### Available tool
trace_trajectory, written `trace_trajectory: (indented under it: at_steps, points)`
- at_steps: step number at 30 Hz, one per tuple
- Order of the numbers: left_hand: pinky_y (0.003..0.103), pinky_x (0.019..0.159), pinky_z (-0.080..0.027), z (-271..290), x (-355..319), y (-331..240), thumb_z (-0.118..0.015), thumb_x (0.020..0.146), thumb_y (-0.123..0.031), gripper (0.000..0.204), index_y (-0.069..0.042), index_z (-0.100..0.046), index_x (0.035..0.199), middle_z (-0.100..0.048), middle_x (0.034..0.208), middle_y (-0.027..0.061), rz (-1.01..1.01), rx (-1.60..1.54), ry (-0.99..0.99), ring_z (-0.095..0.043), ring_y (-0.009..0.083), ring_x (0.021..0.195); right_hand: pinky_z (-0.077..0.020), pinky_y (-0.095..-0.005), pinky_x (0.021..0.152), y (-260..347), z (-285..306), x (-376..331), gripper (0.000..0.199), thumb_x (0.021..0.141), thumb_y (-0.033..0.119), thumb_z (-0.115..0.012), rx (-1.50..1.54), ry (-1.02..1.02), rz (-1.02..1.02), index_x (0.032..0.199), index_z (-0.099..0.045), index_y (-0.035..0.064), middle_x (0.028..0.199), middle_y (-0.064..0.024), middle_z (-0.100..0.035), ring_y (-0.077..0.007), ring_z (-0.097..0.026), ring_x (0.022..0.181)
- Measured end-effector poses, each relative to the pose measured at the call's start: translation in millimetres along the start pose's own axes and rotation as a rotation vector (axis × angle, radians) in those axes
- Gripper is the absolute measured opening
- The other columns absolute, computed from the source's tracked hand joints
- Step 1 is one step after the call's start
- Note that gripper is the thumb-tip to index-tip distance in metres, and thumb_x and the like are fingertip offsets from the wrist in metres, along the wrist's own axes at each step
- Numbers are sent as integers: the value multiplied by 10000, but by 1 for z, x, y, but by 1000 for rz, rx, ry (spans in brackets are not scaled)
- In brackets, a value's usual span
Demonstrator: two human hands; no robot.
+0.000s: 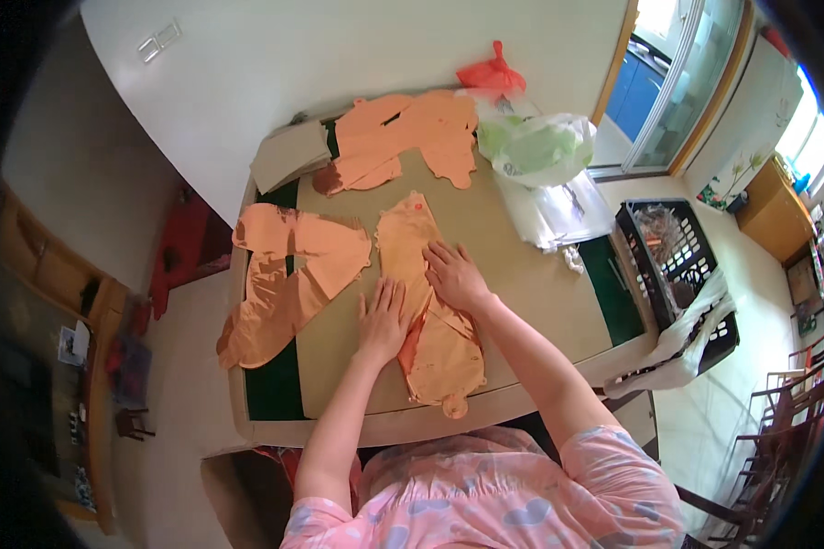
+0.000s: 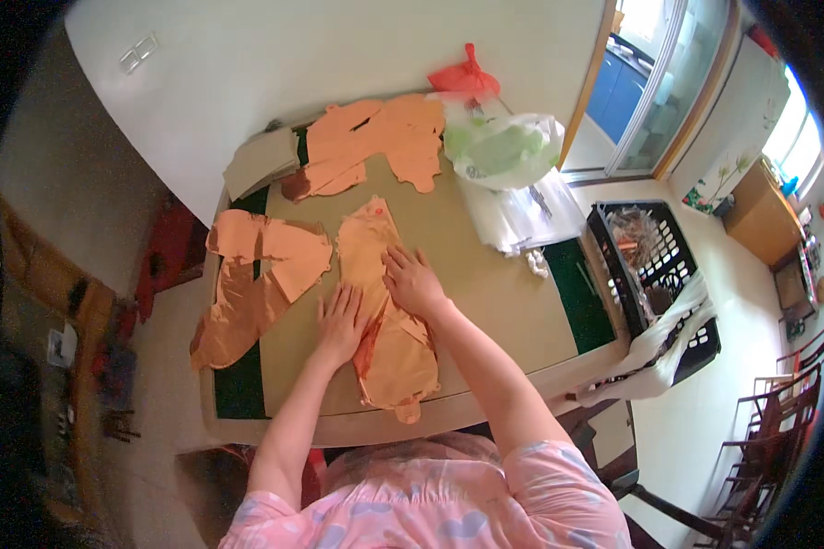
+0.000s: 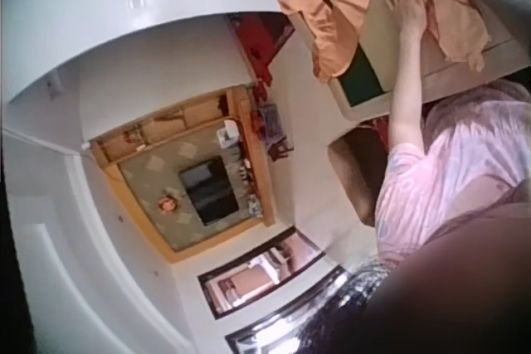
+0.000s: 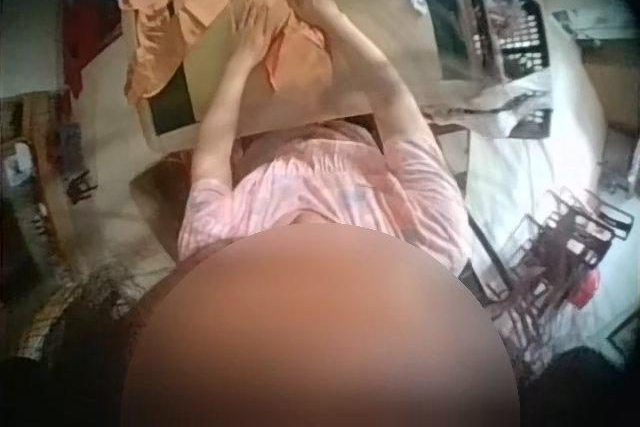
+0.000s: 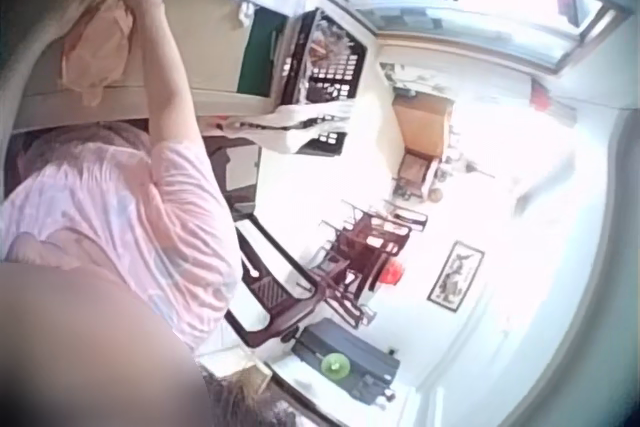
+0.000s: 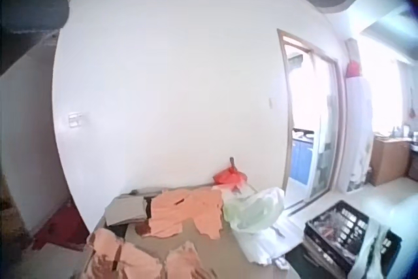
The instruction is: Folding and organizing large rose gold foil balloons on a table.
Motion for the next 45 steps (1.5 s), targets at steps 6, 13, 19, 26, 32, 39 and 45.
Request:
trace_trajectory:
  at_steps: [6, 13, 19, 26, 32, 39, 45]
  points:
    - [560, 1122, -186, 6, -40, 5, -505, 942, -258, 505, -62, -402, 1396, -359, 1477, 142, -25, -172, -226, -294, 307, 1395, -302, -514, 1086, 8, -1, 0, 408, 946, 235, -466, 30, -9, 8, 1297, -499, 31, 1380, -136, -483, -289, -403, 1318]
    - [495, 1094, -306, 51, -104, -93, -635, 834, -184, 312, -75, -641, 1127, -569, 1271, 91, -569, -103, -72, -490, 245, 1244, -234, -491, 1132, 0, -7, -4, 444, 967, 273, -443, 20, 65, -26, 1354, -458, 54, 1439, -119, -426, -268, -333, 1373]
    - [462, 1088, -330, 62, -113, -75, -672, 784, -174, 338, -77, -639, 1106, -609, 1182, 87, -558, -171, 39, -519, 235, 1192, -224, -485, 1138, -3, -6, -2, 439, 970, 272, -441, 42, 84, -36, 1347, -469, 50, 1447, -116, -418, -258, -327, 1379]
    - [464, 1084, -339, 52, -110, -77, -652, 775, -131, 329, -60, -624, 1095, -620, 1108, 107, -571, -104, 40, -558, 245, 1109, -231, -485, 1129, -1, -7, -2, 434, 966, 263, -443, 8, 50, -16, 1339, -474, 42, 1426, -121, -441, -257, -347, 1364]
    - [473, 1072, -354, 46, -108, -80, -608, 802, -113, 237, -75, -627, 1036, -622, 1020, 82, -575, -12, -48, -572, 227, 1065, -244, -504, 1119, -3, -7, -2, 423, 967, 252, -439, 19, 30, -6, 1329, -478, 36, 1407, -131, -459, -266, -359, 1357]
    - [468, 1058, -367, 46, -111, -84, -594, 816, -167, 202, -88, -626, 1000, -618, 1005, 49, -574, -23, -86, -577, 189, 1036, -247, -510, 1118, -1, -7, -3, 417, 969, 246, -438, 28, 27, -10, 1326, -481, 35, 1403, -131, -461, -270, -354, 1358]
    - [456, 1045, -384, 52, -106, -89, -555, 836, -150, 195, -80, -623, 1004, -617, 1003, 64, -607, 13, -36, -580, 201, 1032, -256, -512, 1113, -1, -4, -2, 408, 969, 245, -438, 29, 15, -9, 1315, -489, 34, 1396, -134, -466, -273, -360, 1353]
Point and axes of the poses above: each hand's wrist, its own x-axis towards the middle knuckle, its own z-axis out of the back of the hand, y = z × x, the point moved 5 cm from there along x, towards the middle knuckle
